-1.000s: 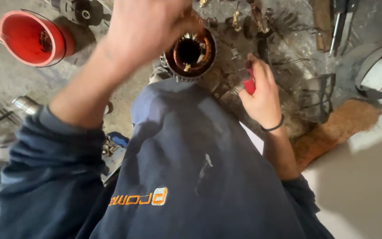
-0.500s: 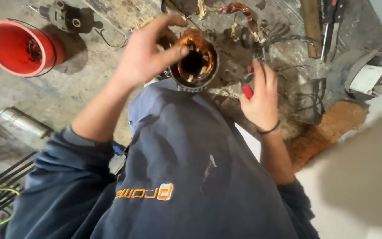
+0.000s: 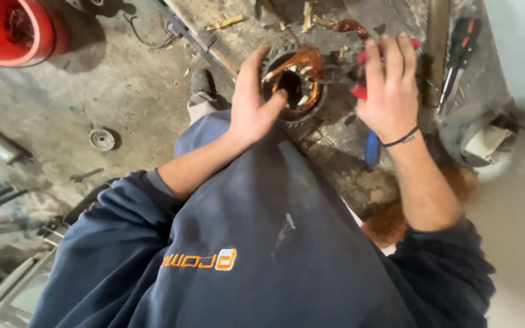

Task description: The person sits with an electric motor armature on their lap and pries copper windings out of the housing using a screwdriver and pliers. They pull out copper wire bundles and pieces by hand and with pliers, placing the extracted copper on the workbench beside them.

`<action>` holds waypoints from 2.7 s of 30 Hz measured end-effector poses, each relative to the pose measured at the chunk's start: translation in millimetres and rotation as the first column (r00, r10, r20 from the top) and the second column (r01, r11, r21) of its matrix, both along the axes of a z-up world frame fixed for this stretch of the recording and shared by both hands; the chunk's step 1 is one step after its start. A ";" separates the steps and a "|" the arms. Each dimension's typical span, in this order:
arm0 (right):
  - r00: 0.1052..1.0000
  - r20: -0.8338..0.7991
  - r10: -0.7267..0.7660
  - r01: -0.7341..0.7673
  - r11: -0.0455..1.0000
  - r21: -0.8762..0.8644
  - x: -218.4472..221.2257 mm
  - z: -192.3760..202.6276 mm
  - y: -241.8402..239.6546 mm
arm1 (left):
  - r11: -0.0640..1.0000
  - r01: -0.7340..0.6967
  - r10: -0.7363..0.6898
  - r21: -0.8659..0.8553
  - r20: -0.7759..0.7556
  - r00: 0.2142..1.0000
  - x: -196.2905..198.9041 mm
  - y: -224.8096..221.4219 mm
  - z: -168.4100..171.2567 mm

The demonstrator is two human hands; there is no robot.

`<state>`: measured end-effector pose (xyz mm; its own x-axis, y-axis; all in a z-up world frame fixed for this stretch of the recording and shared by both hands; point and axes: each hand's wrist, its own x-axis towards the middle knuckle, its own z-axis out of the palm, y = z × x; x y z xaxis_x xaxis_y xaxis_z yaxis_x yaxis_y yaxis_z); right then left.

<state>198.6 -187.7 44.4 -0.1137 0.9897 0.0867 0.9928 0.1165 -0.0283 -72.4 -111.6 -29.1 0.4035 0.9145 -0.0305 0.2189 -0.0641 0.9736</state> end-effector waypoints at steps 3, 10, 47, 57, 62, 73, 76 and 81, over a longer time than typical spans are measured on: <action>0.998 0.041 0.047 -0.047 0.999 0.001 -4.3 9.7 11.6 | 0.999 0.050 -0.050 0.007 0.001 0.999 -0.2 9.9 1.3; 0.997 0.054 0.062 -0.060 0.998 -0.031 -13.5 18.1 11.8 | 0.918 0.390 -0.391 0.072 0.000 0.920 -8.7 65.4 -8.4; 0.726 -0.278 -0.628 0.149 0.539 -0.829 -74.2 57.8 -8.9 | 0.858 0.473 -0.348 0.202 -0.449 0.823 42.4 106.9 45.5; 0.690 -0.561 -0.458 0.006 0.779 -0.627 -63.7 22.6 -34.5 | 0.832 0.512 -0.395 0.213 -0.420 0.817 41.0 112.2 42.7; 0.638 -0.541 -0.547 0.081 0.747 -0.660 -75.2 32.4 -29.8 | 0.837 0.542 -0.473 0.077 -0.396 0.787 37.8 121.6 40.2; 0.585 -0.470 -0.661 0.092 0.630 -0.771 -71.0 22.8 -46.7 | 0.825 0.556 -0.498 0.105 -0.329 0.802 37.2 126.3 36.6; 0.600 -0.507 -0.619 -0.011 0.627 -0.779 -53.0 -49.5 -89.3 | 0.838 0.527 -0.471 0.138 -0.305 0.828 35.1 124.9 35.9; 0.618 -0.613 -0.492 -0.180 0.670 -0.720 -46.1 -127.8 -61.4 | 0.855 0.519 -0.470 -0.001 -0.425 0.774 35.2 149.5 50.9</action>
